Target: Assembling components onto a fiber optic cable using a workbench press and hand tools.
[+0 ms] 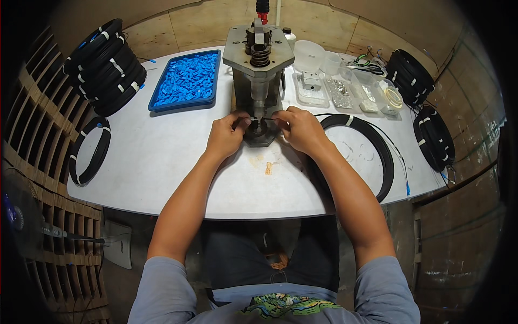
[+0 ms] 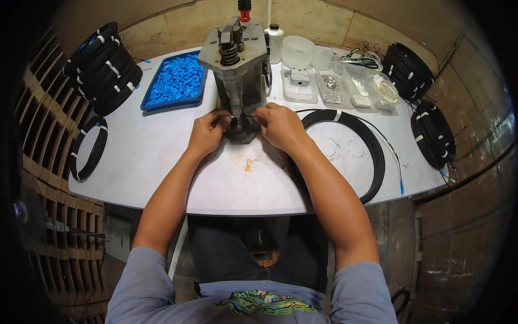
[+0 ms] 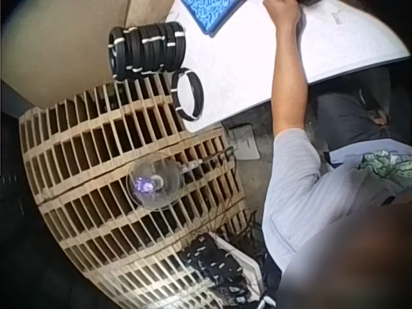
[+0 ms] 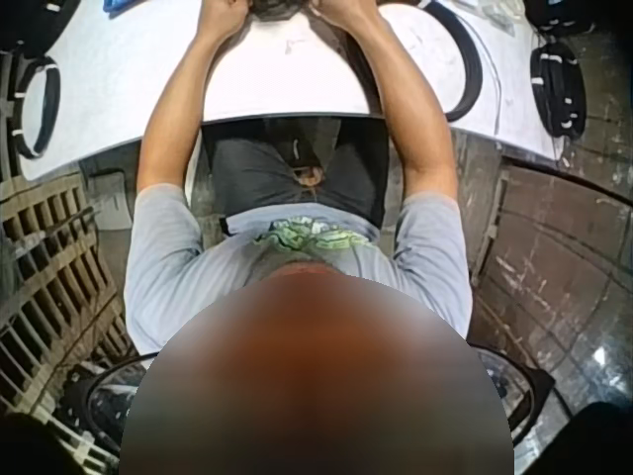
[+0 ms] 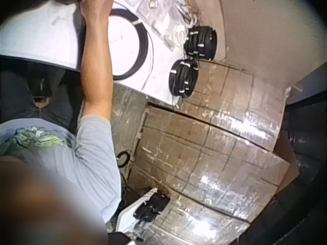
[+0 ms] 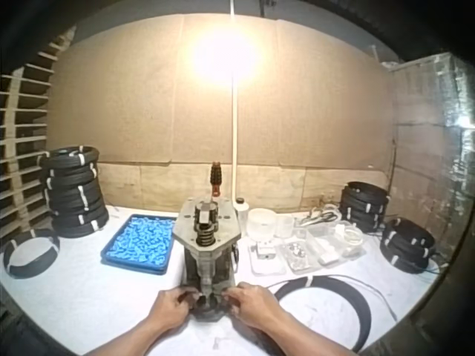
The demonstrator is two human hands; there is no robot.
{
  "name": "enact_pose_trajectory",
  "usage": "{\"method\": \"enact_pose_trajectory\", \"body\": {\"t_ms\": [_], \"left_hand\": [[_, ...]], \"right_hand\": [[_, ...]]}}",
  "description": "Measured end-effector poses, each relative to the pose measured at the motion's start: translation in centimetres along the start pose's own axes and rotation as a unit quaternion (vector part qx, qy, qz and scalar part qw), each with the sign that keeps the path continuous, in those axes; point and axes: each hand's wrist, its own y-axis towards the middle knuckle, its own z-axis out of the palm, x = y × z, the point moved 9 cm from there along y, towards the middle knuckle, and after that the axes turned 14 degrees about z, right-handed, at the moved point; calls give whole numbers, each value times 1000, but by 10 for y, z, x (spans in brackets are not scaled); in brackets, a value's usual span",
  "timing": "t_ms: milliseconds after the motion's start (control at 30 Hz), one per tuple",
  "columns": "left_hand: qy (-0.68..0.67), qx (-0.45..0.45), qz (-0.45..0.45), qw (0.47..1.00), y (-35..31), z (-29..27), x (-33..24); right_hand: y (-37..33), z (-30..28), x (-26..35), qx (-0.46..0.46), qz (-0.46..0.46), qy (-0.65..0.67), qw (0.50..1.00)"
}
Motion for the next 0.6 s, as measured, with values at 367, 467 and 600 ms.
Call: {"method": "enact_pose_trajectory", "body": {"t_ms": [367, 467, 600], "left_hand": [[-14, 5, -5, 1000, 0, 2, 4], [-15, 5, 0, 1000, 1, 2, 1], [-12, 5, 0, 1000, 0, 1, 3]], "right_hand": [[1, 2, -3, 20, 21, 10, 1000], [1, 1, -3, 22, 26, 10, 999], [1, 2, -3, 26, 25, 10, 999]]}}
